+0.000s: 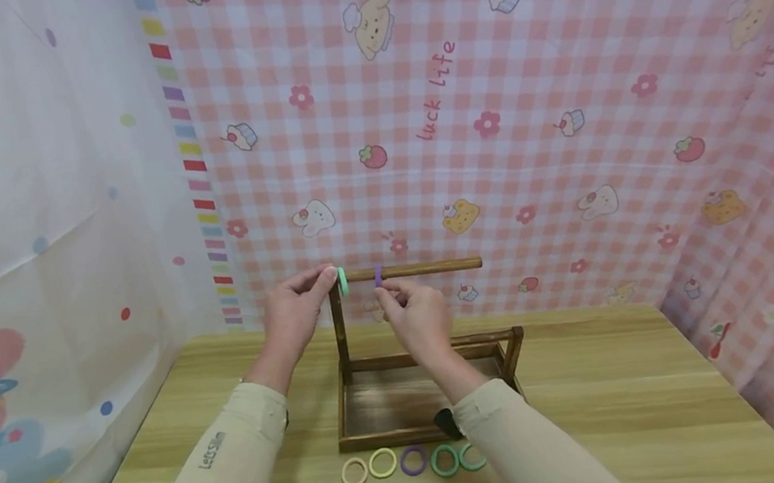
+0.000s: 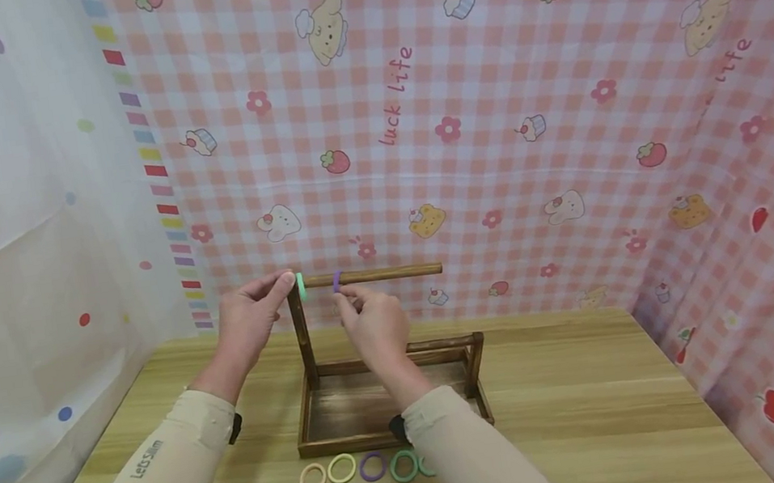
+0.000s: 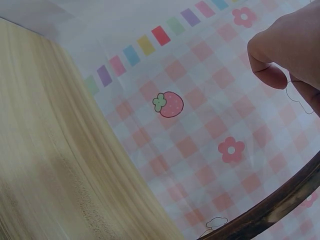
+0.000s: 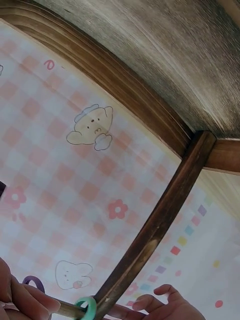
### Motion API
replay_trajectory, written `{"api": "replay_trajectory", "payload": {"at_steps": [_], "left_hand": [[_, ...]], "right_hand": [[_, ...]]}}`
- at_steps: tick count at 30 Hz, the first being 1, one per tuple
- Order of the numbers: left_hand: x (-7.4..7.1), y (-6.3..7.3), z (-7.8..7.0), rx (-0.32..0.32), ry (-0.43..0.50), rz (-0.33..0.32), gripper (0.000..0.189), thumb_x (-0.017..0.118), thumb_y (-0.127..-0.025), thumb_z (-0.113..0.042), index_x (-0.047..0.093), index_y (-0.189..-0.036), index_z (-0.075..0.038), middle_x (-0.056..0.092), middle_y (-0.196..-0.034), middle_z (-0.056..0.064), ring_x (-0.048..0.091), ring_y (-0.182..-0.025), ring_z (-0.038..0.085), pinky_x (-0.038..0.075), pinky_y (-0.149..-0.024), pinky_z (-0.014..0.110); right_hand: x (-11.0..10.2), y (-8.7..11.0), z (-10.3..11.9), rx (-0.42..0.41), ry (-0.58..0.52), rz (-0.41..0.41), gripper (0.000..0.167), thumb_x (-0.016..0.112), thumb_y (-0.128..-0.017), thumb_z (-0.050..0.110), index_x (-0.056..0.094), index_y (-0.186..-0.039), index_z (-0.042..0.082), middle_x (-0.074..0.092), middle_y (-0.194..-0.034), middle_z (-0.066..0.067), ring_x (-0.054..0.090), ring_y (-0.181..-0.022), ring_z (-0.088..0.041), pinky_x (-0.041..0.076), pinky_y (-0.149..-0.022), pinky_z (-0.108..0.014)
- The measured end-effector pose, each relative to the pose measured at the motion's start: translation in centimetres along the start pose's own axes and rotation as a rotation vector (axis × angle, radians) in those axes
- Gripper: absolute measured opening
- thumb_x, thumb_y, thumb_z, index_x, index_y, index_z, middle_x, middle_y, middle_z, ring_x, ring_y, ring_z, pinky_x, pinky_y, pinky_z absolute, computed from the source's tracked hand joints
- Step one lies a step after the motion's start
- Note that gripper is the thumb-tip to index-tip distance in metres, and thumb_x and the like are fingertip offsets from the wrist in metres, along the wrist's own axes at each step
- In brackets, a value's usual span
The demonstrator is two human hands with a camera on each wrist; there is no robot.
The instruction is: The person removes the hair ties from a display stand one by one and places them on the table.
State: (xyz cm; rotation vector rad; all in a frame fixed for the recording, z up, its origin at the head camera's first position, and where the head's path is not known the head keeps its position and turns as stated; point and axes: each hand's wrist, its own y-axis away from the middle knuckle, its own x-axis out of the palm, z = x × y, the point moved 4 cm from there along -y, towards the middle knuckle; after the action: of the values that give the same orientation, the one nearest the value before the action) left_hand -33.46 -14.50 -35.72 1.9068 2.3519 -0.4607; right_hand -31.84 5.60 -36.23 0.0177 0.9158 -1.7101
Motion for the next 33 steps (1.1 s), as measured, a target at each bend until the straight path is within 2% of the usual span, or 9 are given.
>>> {"api": "replay_trajectory", "payload": {"at_steps": [4,9,16,22,33], "left_hand": [[0.0,0.0,0.0,-0.004,-0.001,0.000,0.047,0.074,-0.096,-0.060,0.079,-0.128,-0.025,0.079,-0.125,0.005,0.066,-0.099,0.021,0.054,-0.077,0.028],[0.0,-0.1,0.1,-0.003,-0.002,-0.001,0.048,0.074,-0.096,-0.061,0.079,-0.128,-0.025,0.079,-0.123,0.004,0.063,-0.092,0.018,0.053,-0.074,0.027],[-0.1,-0.1,0.1,-0.001,-0.010,0.004,0.052,0.073,-0.095,-0.063,0.078,-0.130,-0.025,0.079,-0.126,0.005,0.063,-0.094,0.018,0.053,-0.075,0.026],[0.0,-0.2,0.2,0.001,-0.005,0.004,0.051,0.073,-0.095,-0.063,0.079,-0.129,-0.025,0.079,-0.124,0.005,0.062,-0.090,0.016,0.052,-0.074,0.026],[0.0,-0.1,0.1,-0.005,0.000,0.011,0.052,0.072,-0.096,-0.062,0.078,-0.131,-0.024,0.078,-0.128,0.006,0.064,-0.094,0.016,0.054,-0.077,0.025]], "right_hand": [[-0.6,0.1,-0.2,0.009,-0.001,-0.010,0.022,0.077,-0.101,0.028,0.084,-0.110,0.009,0.078,-0.072,-0.003,0.064,-0.052,-0.009,0.036,-0.041,-0.023],[-1.2,0.2,-0.6,0.025,0.009,-0.024,0.022,0.075,-0.101,0.028,0.083,-0.111,0.010,0.077,-0.070,-0.002,0.053,-0.045,-0.007,0.030,-0.040,-0.022],[-2.0,0.1,-1.0,0.059,0.012,-0.031,0.020,0.071,-0.102,0.021,0.083,-0.110,0.007,0.076,-0.069,-0.002,0.044,-0.042,-0.008,0.025,-0.041,-0.022],[-2.9,0.0,-1.4,0.099,0.026,-0.038,0.023,0.068,-0.102,0.022,0.083,-0.111,0.008,0.078,-0.072,-0.003,0.041,-0.042,-0.007,0.024,-0.041,-0.022],[-4.2,-0.2,-2.8,0.130,0.027,-0.051,0.024,0.066,-0.103,0.023,0.083,-0.109,0.008,0.076,-0.069,-0.002,0.041,-0.042,-0.008,0.024,-0.040,-0.022]]}}
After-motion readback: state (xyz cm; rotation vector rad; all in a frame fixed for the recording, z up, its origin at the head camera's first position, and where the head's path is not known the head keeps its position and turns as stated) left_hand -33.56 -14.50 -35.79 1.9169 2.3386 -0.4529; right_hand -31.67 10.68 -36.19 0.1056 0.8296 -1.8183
